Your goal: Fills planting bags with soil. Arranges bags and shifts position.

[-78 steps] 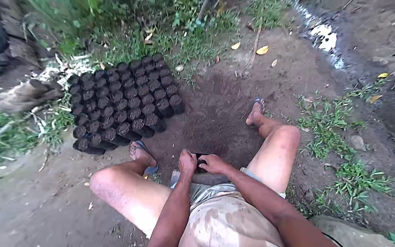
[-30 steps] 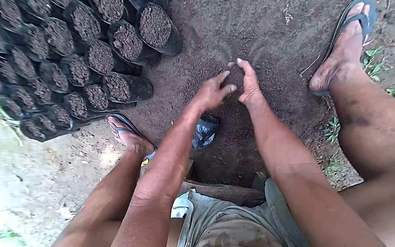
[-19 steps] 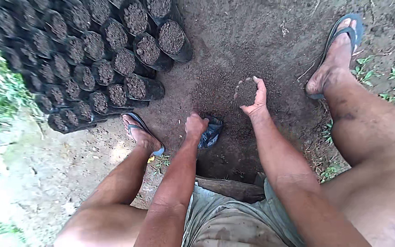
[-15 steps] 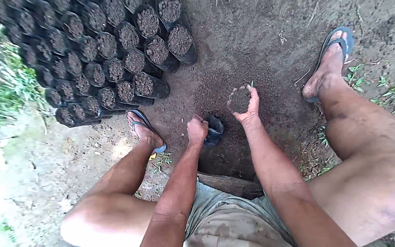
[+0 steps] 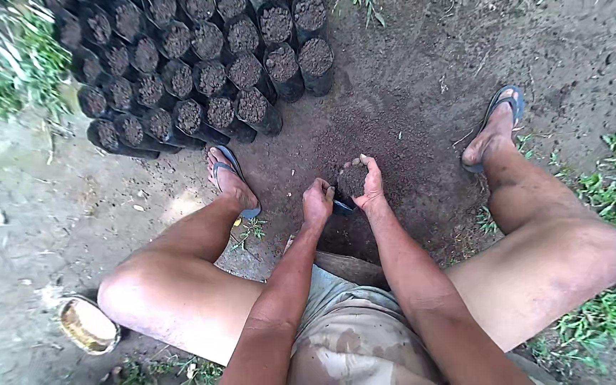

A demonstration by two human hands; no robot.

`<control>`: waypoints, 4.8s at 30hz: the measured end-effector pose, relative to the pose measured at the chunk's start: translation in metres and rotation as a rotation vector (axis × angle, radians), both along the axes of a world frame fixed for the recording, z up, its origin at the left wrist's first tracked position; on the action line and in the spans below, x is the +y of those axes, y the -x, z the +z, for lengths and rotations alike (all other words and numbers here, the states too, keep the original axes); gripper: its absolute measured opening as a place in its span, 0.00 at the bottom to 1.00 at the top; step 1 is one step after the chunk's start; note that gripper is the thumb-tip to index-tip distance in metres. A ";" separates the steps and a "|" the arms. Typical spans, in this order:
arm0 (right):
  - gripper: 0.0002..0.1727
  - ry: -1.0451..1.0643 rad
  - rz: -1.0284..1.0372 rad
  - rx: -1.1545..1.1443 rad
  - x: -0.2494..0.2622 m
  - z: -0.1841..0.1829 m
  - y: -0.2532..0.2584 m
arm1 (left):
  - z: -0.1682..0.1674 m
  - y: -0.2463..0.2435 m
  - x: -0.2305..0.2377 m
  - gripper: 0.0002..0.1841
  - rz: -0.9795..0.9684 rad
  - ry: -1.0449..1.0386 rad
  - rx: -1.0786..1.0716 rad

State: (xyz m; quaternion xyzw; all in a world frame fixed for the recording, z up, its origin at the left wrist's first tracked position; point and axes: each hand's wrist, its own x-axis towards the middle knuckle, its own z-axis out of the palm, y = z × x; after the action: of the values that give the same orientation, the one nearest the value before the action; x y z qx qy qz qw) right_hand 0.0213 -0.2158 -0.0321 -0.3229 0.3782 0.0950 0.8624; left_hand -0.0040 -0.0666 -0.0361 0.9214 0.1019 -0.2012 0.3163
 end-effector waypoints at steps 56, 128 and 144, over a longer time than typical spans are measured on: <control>0.26 0.916 0.313 0.453 -0.048 -0.037 0.088 | 0.069 -0.035 0.023 0.14 -0.061 0.114 -0.148; 0.28 0.555 0.260 -0.408 0.057 0.010 0.024 | 0.012 0.067 -0.007 0.18 -0.059 -0.192 0.162; 0.26 1.350 1.463 0.069 0.032 0.020 0.012 | 0.023 -0.004 0.066 0.15 0.063 -0.199 0.154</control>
State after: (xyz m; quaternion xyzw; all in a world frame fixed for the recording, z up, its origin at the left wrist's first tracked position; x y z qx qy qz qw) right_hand 0.0094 -0.1836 -0.0122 -0.8964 0.0858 0.3776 0.2156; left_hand 0.0000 -0.0004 -0.0134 0.9264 0.1745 -0.2502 0.2207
